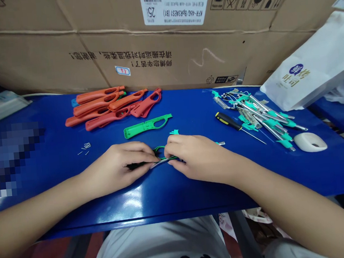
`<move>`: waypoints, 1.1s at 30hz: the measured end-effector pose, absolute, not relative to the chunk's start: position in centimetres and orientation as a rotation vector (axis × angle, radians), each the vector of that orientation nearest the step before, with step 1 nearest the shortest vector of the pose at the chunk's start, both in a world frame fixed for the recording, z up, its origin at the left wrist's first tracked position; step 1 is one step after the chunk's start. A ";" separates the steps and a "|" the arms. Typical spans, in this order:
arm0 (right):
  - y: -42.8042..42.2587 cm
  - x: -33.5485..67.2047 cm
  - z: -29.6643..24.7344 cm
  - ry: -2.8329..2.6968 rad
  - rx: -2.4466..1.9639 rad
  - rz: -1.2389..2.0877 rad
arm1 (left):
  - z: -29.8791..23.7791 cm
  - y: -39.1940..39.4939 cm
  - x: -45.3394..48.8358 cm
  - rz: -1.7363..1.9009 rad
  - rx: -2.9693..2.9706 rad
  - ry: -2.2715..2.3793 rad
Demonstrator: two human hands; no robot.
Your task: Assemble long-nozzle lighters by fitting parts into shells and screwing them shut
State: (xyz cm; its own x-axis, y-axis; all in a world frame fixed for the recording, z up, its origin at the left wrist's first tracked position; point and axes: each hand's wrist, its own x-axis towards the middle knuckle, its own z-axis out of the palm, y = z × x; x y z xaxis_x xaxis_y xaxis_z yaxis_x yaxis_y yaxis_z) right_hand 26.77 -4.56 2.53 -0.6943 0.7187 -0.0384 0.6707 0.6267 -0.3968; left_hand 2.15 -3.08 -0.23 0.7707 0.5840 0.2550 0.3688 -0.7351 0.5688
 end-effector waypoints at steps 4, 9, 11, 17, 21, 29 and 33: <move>-4.6 26.7 2.6 -2.729 -1.193 0.556 | -0.4 -3.1 2.1 0.604 2.481 0.723; -4.5 26.6 2.3 -2.714 -1.221 0.549 | -0.3 -3.1 2.2 0.585 2.457 0.762; -4.6 26.5 2.1 -2.698 -1.231 0.558 | -0.3 -3.2 2.2 0.574 2.449 0.784; -4.6 25.9 1.6 -2.655 -1.305 0.531 | -0.2 -3.3 2.4 0.574 2.434 0.821; -4.6 25.8 1.3 -2.628 -1.333 0.526 | -0.1 -3.4 2.5 0.564 2.429 0.837; -4.9 26.0 1.5 -2.621 -1.318 0.526 | -0.3 -3.5 2.5 0.542 2.430 0.836; -4.8 26.0 1.9 -2.671 -1.230 0.520 | -0.3 -3.4 2.6 0.543 2.421 0.834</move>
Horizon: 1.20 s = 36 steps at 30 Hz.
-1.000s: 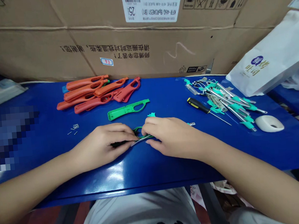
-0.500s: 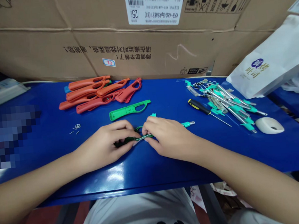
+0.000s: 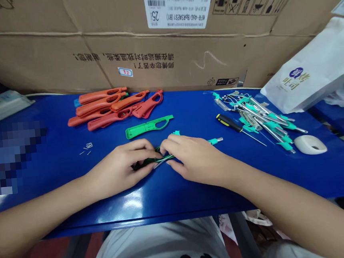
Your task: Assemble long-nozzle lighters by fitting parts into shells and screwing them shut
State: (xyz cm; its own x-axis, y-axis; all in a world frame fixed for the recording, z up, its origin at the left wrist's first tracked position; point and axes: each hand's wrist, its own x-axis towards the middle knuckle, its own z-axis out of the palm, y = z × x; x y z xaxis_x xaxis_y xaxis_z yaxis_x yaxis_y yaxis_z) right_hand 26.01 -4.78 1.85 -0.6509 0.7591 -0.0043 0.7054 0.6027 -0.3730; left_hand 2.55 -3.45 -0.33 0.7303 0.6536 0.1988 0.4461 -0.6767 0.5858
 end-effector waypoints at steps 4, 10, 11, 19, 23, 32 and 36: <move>-4.6 26.0 1.7 -2.746 -1.177 0.404 | -0.3 -3.5 2.5 0.570 2.415 0.826; -4.3 26.2 0.7 -2.797 -0.992 0.180 | -0.3 -3.2 2.4 0.636 2.376 0.810; -4.2 26.2 0.7 -2.777 -0.980 0.213 | -0.3 -3.2 2.4 0.635 2.373 0.814; -3.6 27.0 2.1 -2.327 -1.150 0.994 | -0.2 -3.1 2.2 0.591 2.372 0.844; -3.3 27.0 1.8 -2.265 -1.185 1.083 | -0.2 -3.1 2.1 0.592 2.420 0.832; -3.6 26.2 1.1 -2.460 -1.168 0.768 | -0.3 -3.4 2.0 0.537 2.567 0.773; -3.6 26.2 1.2 -2.438 -1.183 0.784 | -0.2 -3.4 2.1 0.544 2.565 0.772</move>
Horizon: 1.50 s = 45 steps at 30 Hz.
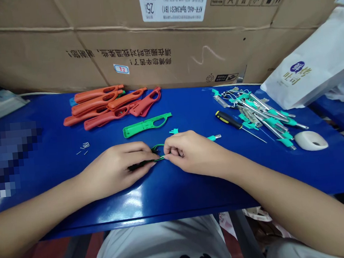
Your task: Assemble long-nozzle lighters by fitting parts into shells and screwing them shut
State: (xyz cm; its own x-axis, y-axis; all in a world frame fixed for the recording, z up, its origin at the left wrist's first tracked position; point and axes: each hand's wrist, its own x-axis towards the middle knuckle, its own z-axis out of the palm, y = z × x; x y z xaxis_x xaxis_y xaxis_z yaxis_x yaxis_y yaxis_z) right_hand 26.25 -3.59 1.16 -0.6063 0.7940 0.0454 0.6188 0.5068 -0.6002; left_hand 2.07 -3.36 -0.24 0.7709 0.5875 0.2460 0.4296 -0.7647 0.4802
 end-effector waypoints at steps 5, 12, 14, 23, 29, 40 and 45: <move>-3.4 26.3 0.8 -2.391 -1.221 0.790 | -0.1 -3.3 2.2 0.553 2.565 0.756; -3.4 26.3 0.8 -2.397 -1.294 0.760 | -0.3 -3.2 2.1 0.556 2.571 0.761; -3.4 26.2 0.9 -2.377 -1.330 0.794 | -0.3 -3.3 2.1 0.552 2.573 0.769; -3.3 26.1 1.9 -2.209 -1.493 1.019 | -0.2 -3.4 2.1 0.560 2.557 0.779; -3.3 26.3 1.8 -2.316 -1.458 0.926 | -0.2 -3.4 2.1 0.546 2.537 0.779; -3.1 26.9 1.9 -2.388 -1.310 0.794 | -0.3 -3.2 2.0 0.533 2.522 0.782; -3.1 27.1 1.9 -2.428 -1.252 0.774 | -0.2 -3.1 2.0 0.508 2.522 0.793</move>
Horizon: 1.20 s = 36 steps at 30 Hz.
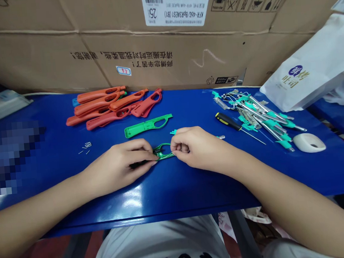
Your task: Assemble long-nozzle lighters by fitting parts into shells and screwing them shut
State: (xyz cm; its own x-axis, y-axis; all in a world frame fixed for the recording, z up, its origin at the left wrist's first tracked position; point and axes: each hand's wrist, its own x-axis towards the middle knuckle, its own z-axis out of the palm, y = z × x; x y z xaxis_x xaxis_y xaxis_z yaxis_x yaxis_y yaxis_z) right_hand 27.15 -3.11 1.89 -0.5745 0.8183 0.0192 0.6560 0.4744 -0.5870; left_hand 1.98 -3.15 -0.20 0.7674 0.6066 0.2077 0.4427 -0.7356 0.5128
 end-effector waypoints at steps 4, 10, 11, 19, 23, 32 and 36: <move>-3.2 27.2 1.9 -2.423 -1.245 0.752 | -0.2 -3.1 2.0 0.492 2.521 0.806; -3.1 27.3 1.9 -2.428 -1.249 0.764 | -0.3 -3.0 2.0 0.536 2.505 0.794; -3.1 27.3 1.9 -2.415 -1.256 0.765 | -0.4 -3.0 2.0 0.543 2.502 0.792; -3.1 27.2 2.1 -2.409 -1.279 0.802 | -0.3 -3.0 2.0 0.543 2.496 0.789; -3.2 27.3 2.2 -2.436 -1.262 0.803 | -0.2 -3.1 2.0 0.535 2.495 0.804; -3.5 27.0 2.6 -2.420 -1.282 0.828 | -0.4 -3.0 2.0 0.507 2.519 0.814; -3.7 27.5 3.1 -2.449 -1.230 0.908 | -0.4 -2.8 2.0 0.603 2.505 0.764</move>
State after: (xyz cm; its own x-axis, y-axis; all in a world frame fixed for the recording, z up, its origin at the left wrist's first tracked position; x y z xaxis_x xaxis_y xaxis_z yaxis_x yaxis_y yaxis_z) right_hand 27.46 -3.69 3.09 -0.6103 0.7906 -0.0502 0.6321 0.4478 -0.6324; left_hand 1.99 -2.84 -0.42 0.7507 0.6019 0.2725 0.4049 -0.7450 0.5302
